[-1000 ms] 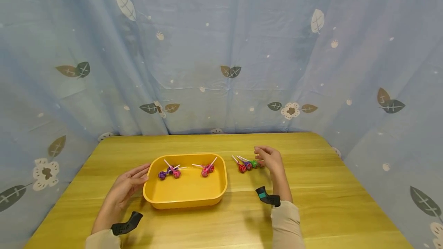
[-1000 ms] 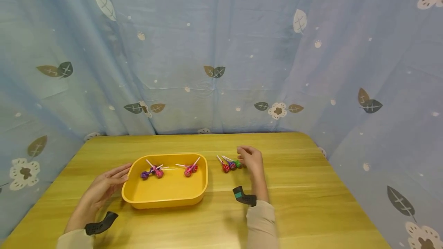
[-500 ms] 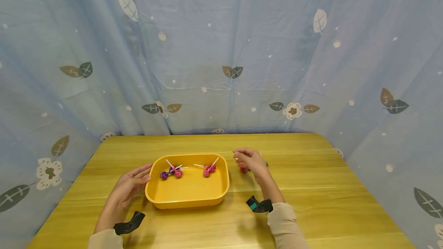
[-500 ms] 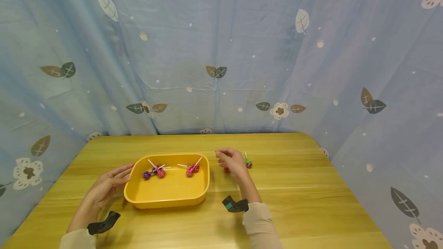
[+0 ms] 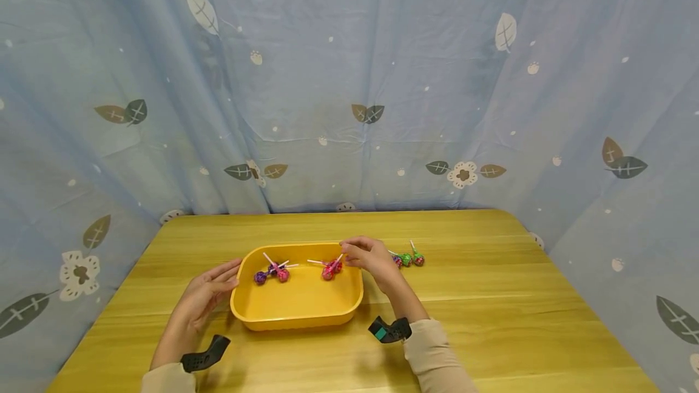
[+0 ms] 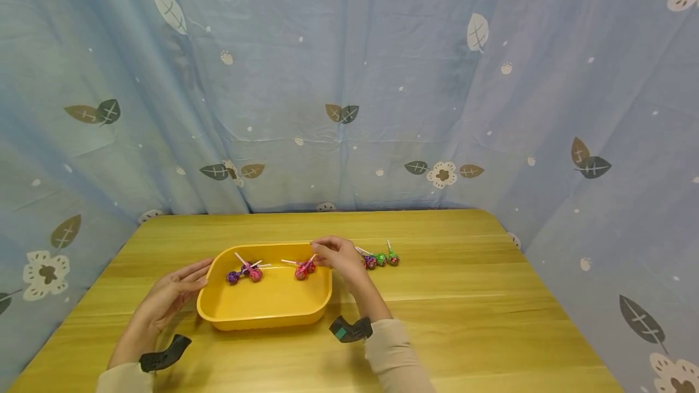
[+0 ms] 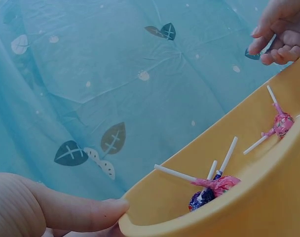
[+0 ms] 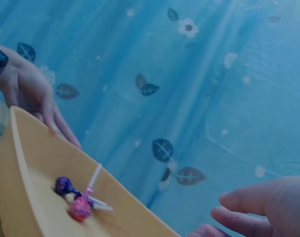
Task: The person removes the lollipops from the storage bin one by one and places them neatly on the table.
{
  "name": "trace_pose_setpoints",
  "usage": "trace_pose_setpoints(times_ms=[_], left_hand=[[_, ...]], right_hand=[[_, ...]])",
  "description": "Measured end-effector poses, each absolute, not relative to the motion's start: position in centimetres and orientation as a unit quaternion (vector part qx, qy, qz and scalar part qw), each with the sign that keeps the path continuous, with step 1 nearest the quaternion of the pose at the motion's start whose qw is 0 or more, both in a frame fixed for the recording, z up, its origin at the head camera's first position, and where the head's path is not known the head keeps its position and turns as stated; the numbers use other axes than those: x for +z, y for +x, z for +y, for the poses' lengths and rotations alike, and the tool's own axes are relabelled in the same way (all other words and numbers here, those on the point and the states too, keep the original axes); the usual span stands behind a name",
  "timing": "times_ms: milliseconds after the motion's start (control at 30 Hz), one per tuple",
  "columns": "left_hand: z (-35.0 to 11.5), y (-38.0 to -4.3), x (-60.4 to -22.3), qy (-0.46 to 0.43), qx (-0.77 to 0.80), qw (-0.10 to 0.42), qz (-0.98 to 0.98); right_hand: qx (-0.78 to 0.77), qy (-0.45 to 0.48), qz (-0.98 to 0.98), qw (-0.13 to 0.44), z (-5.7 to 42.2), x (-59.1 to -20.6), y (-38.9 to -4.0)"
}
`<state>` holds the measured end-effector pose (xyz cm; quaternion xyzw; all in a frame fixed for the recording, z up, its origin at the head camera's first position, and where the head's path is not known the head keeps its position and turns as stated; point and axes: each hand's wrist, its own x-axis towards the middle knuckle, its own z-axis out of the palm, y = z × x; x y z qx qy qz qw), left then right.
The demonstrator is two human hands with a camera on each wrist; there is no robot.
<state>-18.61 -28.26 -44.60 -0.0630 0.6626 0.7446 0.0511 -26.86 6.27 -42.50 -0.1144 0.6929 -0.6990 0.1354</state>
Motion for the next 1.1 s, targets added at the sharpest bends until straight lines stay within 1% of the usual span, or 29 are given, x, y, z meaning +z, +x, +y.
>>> trace_pose_setpoints(times_ms=[267, 567, 767, 1000, 1100], left_hand=[[-28.2, -18.7, -44.6, -0.059, 0.744, 0.052, 0.663], [-28.2, -18.6, -44.5, -0.055, 0.741, 0.050, 0.667], [-28.4, -18.5, -44.6, -0.055, 0.736, 0.049, 0.673], [-28.4, -18.6, -44.6, -0.050, 0.742, 0.051, 0.667], [-28.3, -18.6, -44.6, -0.050, 0.746, 0.053, 0.662]], right_hand=[[-0.690, -0.141, 0.689, 0.171, 3.3, -42.5, -26.7], [-0.664, -0.145, 0.703, 0.210, 0.8, -42.8, -27.5], [-0.648, -0.158, 0.712, 0.221, -0.7, -43.1, -28.4], [-0.592, -0.219, 0.742, 0.226, -1.8, -43.0, -28.7], [-0.582, -0.229, 0.748, 0.223, -2.3, -42.9, -28.7]])
